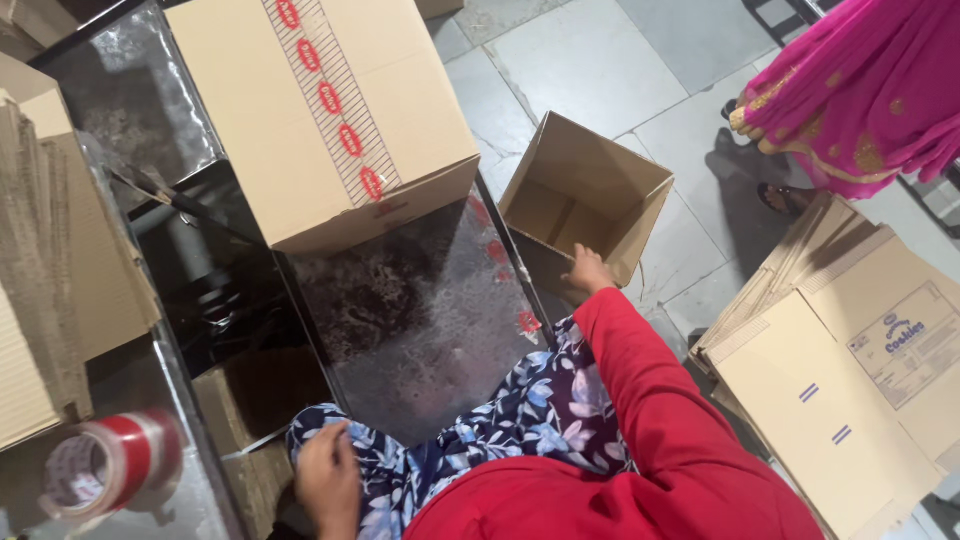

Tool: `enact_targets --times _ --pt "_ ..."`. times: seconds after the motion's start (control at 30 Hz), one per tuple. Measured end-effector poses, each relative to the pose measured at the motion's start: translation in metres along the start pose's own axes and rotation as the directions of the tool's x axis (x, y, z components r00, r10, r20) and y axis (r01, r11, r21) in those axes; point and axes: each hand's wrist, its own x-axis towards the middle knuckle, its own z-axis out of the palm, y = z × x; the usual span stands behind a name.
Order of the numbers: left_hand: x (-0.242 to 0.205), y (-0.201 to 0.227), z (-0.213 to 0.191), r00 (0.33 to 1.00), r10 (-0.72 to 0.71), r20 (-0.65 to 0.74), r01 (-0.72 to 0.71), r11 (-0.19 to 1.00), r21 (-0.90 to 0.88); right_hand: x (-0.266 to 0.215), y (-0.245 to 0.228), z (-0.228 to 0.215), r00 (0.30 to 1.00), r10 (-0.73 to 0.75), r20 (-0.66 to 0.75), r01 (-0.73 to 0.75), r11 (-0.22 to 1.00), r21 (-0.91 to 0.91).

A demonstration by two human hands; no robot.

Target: The person packs yellow snack packets into a cardboard box, arranging them in neat rows. They then close the box flaps and seal the box with red tape. The person repeats this process with a second box.

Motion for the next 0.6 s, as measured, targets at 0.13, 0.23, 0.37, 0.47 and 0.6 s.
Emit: enact_targets --times 0.13,0.23,0.37,0.47,0.6 --pt "-0.024 -0.032 0.001 0.972 -0.19 -0.137 0.178 0.98 -0.09 -0.01 0.023 0.0 0.97 0.125 0.207 -0.109 0.99 -0.087" --pt "-0.025 -0.039 0.011 0.987 -0.095 -0.13 0.1 0.994 0.038 -0.014 0.025 0.001 0.957 0.148 0.249 -0.13 0.988 -0.089" --pt "-0.03 -0.039 0.018 0.987 -0.155 -0.052 0.163 0.934 0.317 -0.029 0.029 0.001 0.944 -0.048 0.327 0.069 0.996 -0.052" --pt "-0.026 -0.037 0.02 0.984 -0.176 -0.04 0.18 0.941 0.286 -0.037 0.031 -0.009 0.984 -0.179 -0.016 0.178 0.983 -0.037" --pt "-0.032 -0.04 0.011 0.983 -0.177 -0.039 0.181 0.95 0.255 -0.024 0.058 -0.046 0.909 0.084 -0.407 -0.052 0.995 0.089"
